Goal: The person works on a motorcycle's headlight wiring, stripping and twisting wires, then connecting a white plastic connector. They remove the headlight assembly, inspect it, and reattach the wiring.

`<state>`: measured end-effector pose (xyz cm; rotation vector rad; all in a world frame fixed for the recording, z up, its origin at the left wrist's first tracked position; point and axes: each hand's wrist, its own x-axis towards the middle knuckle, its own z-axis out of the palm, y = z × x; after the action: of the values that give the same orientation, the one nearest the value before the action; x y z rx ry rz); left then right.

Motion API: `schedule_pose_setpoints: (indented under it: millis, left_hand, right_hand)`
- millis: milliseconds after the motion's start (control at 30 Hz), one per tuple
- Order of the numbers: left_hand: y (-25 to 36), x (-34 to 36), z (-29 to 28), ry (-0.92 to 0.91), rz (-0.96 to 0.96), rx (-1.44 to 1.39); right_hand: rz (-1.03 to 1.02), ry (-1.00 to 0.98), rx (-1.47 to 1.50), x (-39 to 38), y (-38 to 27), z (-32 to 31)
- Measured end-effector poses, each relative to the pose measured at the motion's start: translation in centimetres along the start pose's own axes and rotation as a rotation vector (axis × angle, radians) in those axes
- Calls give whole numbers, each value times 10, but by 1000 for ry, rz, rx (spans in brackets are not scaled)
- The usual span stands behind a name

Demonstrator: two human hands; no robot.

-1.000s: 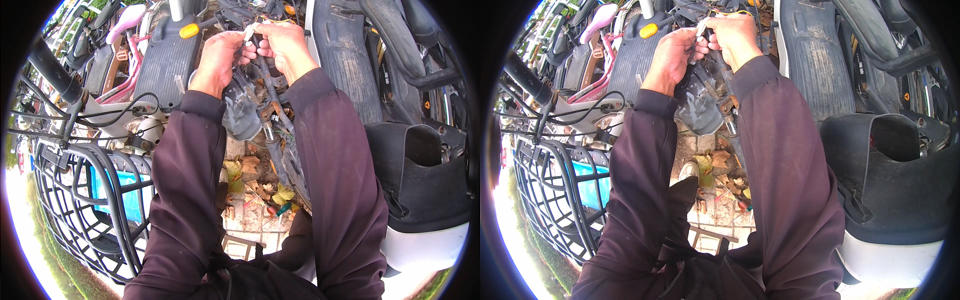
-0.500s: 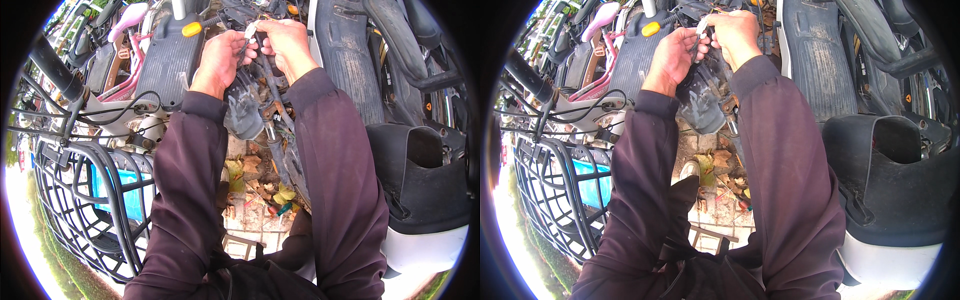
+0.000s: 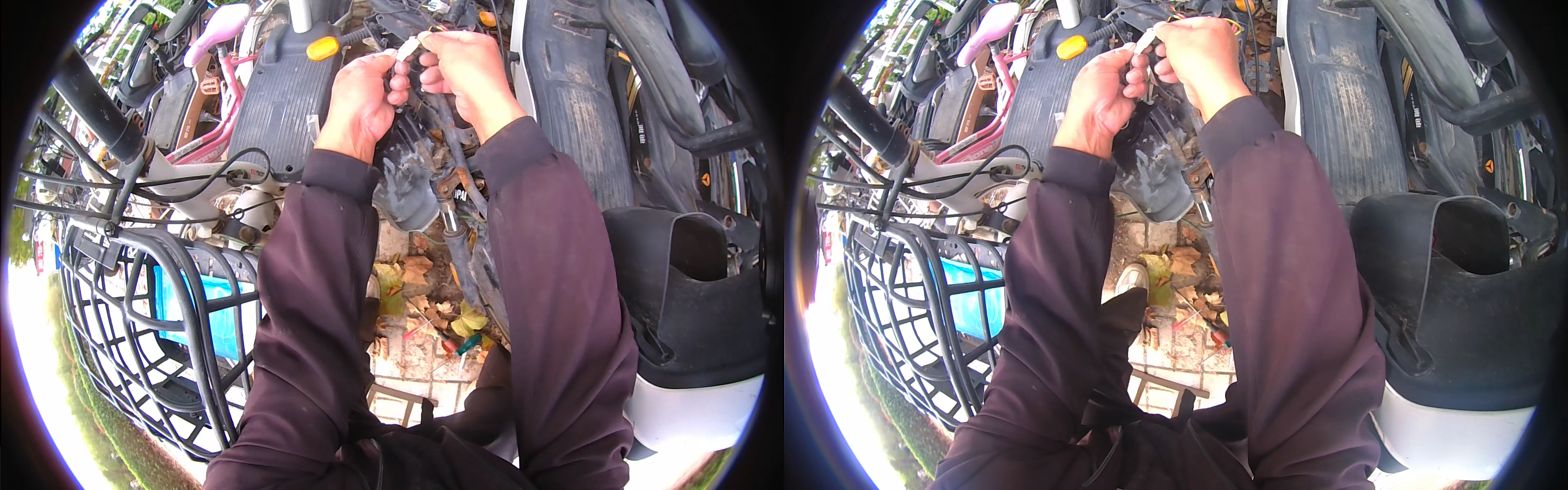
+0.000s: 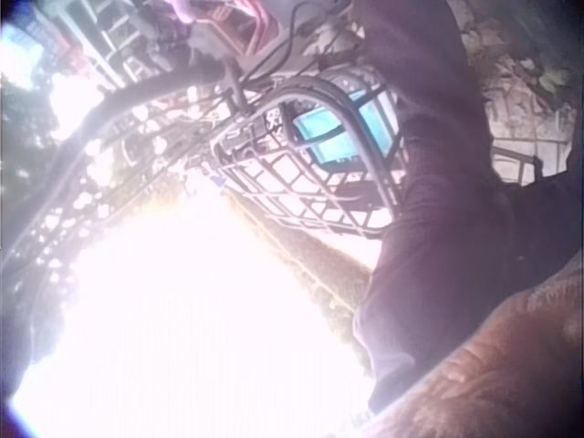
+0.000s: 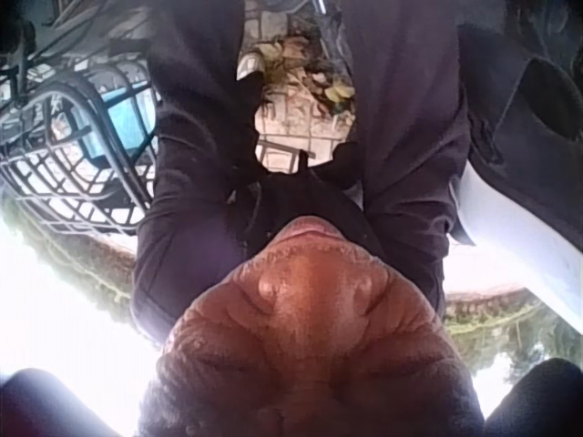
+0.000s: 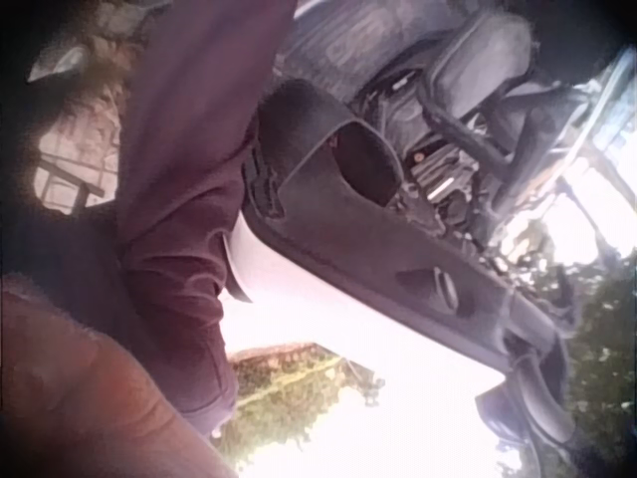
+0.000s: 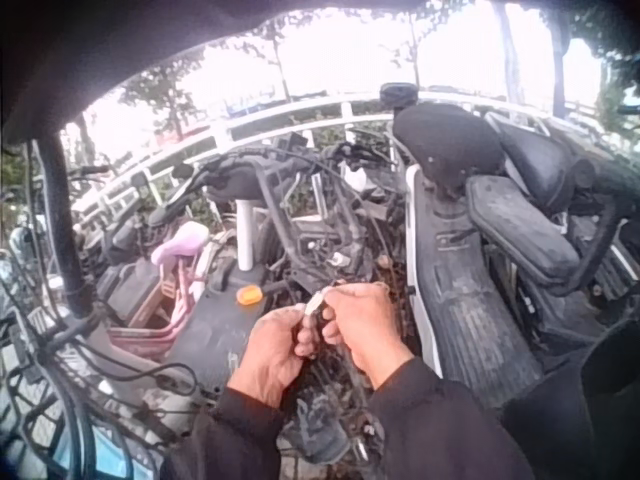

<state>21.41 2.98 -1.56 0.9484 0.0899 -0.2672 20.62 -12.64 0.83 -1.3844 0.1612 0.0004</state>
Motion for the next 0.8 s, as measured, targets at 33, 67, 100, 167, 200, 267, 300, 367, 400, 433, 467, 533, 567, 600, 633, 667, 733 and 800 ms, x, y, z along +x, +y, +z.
schedule_pose_setpoints:
  millis: [33, 67, 100, 167, 200, 267, 300, 367, 400, 433, 467, 533, 567, 600, 633, 667, 733, 800]
  left_hand:
    - [3, 3, -3, -13, -91, -71]
    - [6, 6, -6, -71, -171, -158]
    - [10, 8, -9, -130, -251, -244]
    - [12, 10, -13, -184, -330, -332]
    - [13, 10, -15, -221, -342, -337]
    - [15, 10, -16, -212, -386, -341]
    - [16, 10, -16, -214, -396, -323]
    - [16, 8, -14, -199, -427, -310]
    - [16, 8, -12, -213, -423, -295]
    - [15, 7, -11, -214, -422, -291]
    - [14, 6, -9, -200, -421, -293]
    - [11, 3, -5, -199, -372, -256]
    - [9, 2, -3, -152, -352, -241]
    - [7, 0, -1, -177, -275, -198]
    - [5, -1, 2, -161, -204, -155]
    - [4, -3, 4, -146, -132, -112]
    - [1, -4, 11, -122, -37, 37]
    - [-4, -6, 18, -68, 94, 200]
  right_hand:
    - [26, -60, 76, 1, 0, -1]
    - [55, -110, 148, 2, 1, -1]
    - [60, -117, 157, 3, 2, -1]
    - [70, -106, 170, 6, 3, -3]
    - [82, -71, 167, 7, 4, -3]
    - [94, -89, 237, 8, 7, -2]
    - [121, -72, 262, 8, 7, -2]
    - [102, -73, 234, 8, 8, -1]
    - [101, -70, 217, 9, 8, -1]
    - [104, -70, 204, 8, 7, -1]
    - [107, -71, 191, 8, 7, -1]
    - [102, -87, 182, 7, 5, -3]
    - [95, -102, 185, 6, 4, -3]
    - [96, -107, 181, 6, 2, -4]
    - [87, -111, 181, 5, 1, -5]
    - [86, -103, 174, 4, 0, -6]
    - [106, -107, 195, 4, -2, -7]
    - [148, -131, 249, 3, -3, -7]
